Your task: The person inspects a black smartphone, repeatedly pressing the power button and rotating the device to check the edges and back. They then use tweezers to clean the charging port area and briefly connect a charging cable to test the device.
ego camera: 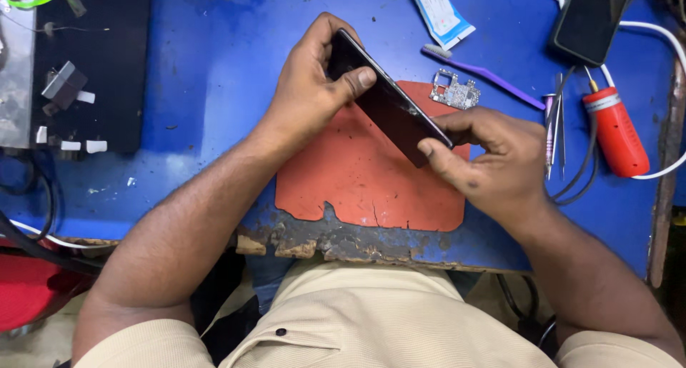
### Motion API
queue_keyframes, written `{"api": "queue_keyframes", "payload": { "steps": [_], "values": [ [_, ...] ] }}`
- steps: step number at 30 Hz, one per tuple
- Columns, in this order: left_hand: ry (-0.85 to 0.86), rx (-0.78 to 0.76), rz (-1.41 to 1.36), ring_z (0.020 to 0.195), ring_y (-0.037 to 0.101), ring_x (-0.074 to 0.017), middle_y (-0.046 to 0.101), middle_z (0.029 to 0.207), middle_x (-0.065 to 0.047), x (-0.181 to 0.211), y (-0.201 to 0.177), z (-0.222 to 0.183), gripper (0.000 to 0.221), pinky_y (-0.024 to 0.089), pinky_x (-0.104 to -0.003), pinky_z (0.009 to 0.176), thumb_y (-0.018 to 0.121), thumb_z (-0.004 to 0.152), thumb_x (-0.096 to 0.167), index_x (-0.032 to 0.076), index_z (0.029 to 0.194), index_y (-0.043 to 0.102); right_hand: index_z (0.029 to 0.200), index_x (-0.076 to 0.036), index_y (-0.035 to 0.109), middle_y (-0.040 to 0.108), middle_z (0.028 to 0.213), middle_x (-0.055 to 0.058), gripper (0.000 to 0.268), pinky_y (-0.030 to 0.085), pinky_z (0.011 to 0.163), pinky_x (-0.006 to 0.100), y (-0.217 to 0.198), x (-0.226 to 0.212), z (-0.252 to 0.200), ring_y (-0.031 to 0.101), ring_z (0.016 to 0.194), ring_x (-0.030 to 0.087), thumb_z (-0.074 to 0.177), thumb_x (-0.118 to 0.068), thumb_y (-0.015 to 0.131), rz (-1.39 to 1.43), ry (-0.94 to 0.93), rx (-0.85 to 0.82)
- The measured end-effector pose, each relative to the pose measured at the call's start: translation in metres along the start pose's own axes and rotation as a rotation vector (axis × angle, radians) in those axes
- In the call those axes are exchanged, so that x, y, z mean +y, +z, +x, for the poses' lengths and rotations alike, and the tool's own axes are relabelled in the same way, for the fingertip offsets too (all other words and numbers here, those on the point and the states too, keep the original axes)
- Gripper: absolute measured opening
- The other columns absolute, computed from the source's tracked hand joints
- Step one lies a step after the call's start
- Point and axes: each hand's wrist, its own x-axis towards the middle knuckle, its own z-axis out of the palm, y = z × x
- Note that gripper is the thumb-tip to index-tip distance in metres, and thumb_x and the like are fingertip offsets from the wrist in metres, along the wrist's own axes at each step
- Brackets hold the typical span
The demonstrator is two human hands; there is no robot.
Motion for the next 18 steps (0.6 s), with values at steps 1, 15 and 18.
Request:
{"api": "queue_keyframes", "payload": {
  "steps": [1, 15, 18],
  "values": [
    [0.006, 0.014, 0.009, 0.085, 0.061, -0.0088, 0.061, 0.094, 0.001, 0.003, 0.000, 0.000, 0.031, 0.054, -0.026, 0.075, 0.077, 0.097, 0.011, 0.006, 0.117, 0.053, 0.107, 0.004, 0.073, 0.077, 0.094, 0.011, 0.018, 0.059, 0.074, 0.025, 0.000, 0.004, 0.001, 0.074, 0.082, 0.013, 0.093, -0.004, 0.082, 0.037, 0.033, -0.001],
    [0.185, -0.035, 0.100, 0.092, 0.061, -0.0074, 0.063, 0.096, 0.001, 0.007, -0.001, 0.000, 0.022, 0.053, -0.025, 0.085, 0.076, 0.098, 0.008, 0.005, 0.110, 0.058, 0.117, 0.002, 0.068, 0.074, 0.096, 0.005, 0.025, 0.057, 0.071, 0.023, 0.003, 0.027, 0.014, 0.069, 0.080, 0.008, 0.094, -0.004, 0.075, 0.107, 0.183, -0.099],
    [0.174, -0.050, 0.156, 0.090, 0.060, -0.0070, 0.062, 0.094, 0.001, 0.009, -0.002, -0.003, 0.019, 0.052, -0.025, 0.083, 0.075, 0.099, 0.011, 0.006, 0.111, 0.061, 0.114, 0.001, 0.070, 0.074, 0.086, 0.008, 0.026, 0.054, 0.065, 0.026, 0.005, 0.022, 0.014, 0.069, 0.074, 0.010, 0.092, -0.011, 0.079, -0.004, 0.152, -0.171]
  ]
}}
